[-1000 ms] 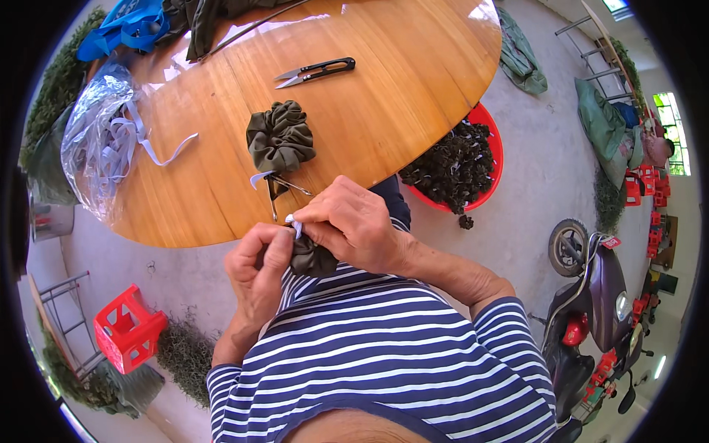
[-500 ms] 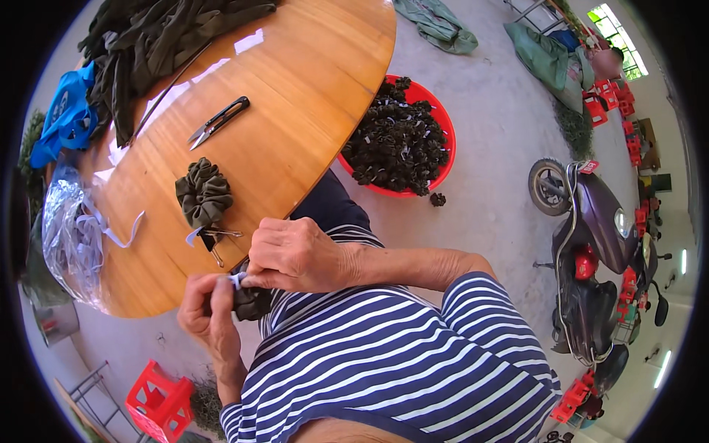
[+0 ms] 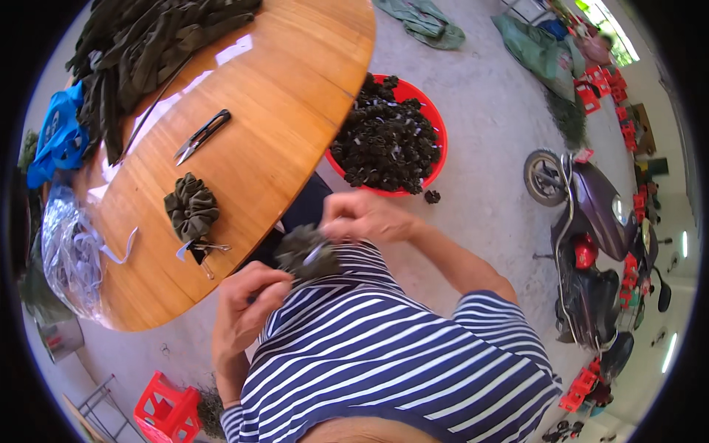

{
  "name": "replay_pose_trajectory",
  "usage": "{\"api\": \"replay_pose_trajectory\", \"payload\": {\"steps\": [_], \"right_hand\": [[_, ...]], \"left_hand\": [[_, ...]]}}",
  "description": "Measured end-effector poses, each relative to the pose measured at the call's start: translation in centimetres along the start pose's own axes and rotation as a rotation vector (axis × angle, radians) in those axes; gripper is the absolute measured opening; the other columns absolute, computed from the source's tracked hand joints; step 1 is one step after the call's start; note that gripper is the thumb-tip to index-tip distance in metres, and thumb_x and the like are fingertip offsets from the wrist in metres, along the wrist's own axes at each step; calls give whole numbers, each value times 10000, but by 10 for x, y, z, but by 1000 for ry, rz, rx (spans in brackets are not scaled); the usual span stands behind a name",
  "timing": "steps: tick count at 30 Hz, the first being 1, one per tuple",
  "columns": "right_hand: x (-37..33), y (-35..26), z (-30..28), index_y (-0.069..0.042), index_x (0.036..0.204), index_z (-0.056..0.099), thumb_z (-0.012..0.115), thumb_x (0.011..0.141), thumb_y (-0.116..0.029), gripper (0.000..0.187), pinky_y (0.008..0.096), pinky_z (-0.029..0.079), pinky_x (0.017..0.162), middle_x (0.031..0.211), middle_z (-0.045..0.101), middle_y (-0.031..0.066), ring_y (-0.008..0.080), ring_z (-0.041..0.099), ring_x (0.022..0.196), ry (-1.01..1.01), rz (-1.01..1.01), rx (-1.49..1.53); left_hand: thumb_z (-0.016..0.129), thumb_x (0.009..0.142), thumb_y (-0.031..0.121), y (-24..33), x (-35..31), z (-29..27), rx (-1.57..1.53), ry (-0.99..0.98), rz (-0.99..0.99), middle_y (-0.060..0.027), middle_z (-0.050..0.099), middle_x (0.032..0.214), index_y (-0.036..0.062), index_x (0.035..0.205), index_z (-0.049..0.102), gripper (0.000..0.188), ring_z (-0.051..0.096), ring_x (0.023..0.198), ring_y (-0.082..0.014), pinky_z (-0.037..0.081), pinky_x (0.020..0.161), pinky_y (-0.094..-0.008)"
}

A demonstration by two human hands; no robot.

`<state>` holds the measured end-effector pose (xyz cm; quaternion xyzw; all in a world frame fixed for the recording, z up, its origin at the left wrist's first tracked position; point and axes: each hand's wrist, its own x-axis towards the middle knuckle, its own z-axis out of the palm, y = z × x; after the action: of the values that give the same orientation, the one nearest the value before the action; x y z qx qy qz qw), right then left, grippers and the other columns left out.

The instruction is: The person gathers green fabric strips and ties them into a compact bundle using a white elastic band. They use a metal tool to pull the band tight and secure the bundle, then trim the excess band with scissors. The process is repeated to create multiple fabric bundles.

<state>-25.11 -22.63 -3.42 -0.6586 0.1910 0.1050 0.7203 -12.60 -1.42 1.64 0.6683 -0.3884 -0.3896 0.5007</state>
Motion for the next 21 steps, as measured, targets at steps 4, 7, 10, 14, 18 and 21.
{"api": "replay_pose_trajectory", "payload": {"steps": [4,7,10,14,18,21], "right_hand": [[6,54,-73,-35,783,555,584,811,-215,184,211,417,460,651,553,23,79,512,544,409,100,-236],[34,104,-127,-35,805,565,587,815,-241,208,196,408,431,647,541,15,83,502,524,626,-21,-222],[53,114,-178,-24,849,576,598,821,-247,226,190,403,452,674,551,10,71,505,554,1005,-14,-273],[63,-4,-96,-10,892,589,562,853,-188,184,216,430,558,738,594,21,69,540,653,1051,-553,-323],[45,-76,37,-42,886,601,633,773,-142,155,267,462,594,763,611,83,175,594,672,658,-768,-724],[58,-71,86,-34,961,567,770,624,-245,446,300,454,646,857,584,102,214,565,748,327,-1029,-872]], "left_hand": [[611,763,22,-2,-12,-14,-201,-155,-73,-52,561,700,-31,859,624,110,495,588,-74,372,507,-216],[621,746,-7,4,-36,-31,-183,-33,-108,-52,567,695,-23,864,631,120,502,588,-81,383,521,-212],[624,730,-36,-2,-49,-47,-6,366,34,-55,567,687,-7,899,631,171,513,590,-91,394,542,-202],[628,727,-37,-17,-41,-73,461,702,106,-60,569,716,-1,938,624,214,521,615,-92,409,553,-210],[646,700,-18,-34,-17,-86,542,615,270,-58,563,780,66,959,633,273,543,652,-135,434,556,-243],[659,663,7,-33,2,-98,754,454,442,-42,550,794,154,961,646,332,553,670,-183,457,549,-285]]}}
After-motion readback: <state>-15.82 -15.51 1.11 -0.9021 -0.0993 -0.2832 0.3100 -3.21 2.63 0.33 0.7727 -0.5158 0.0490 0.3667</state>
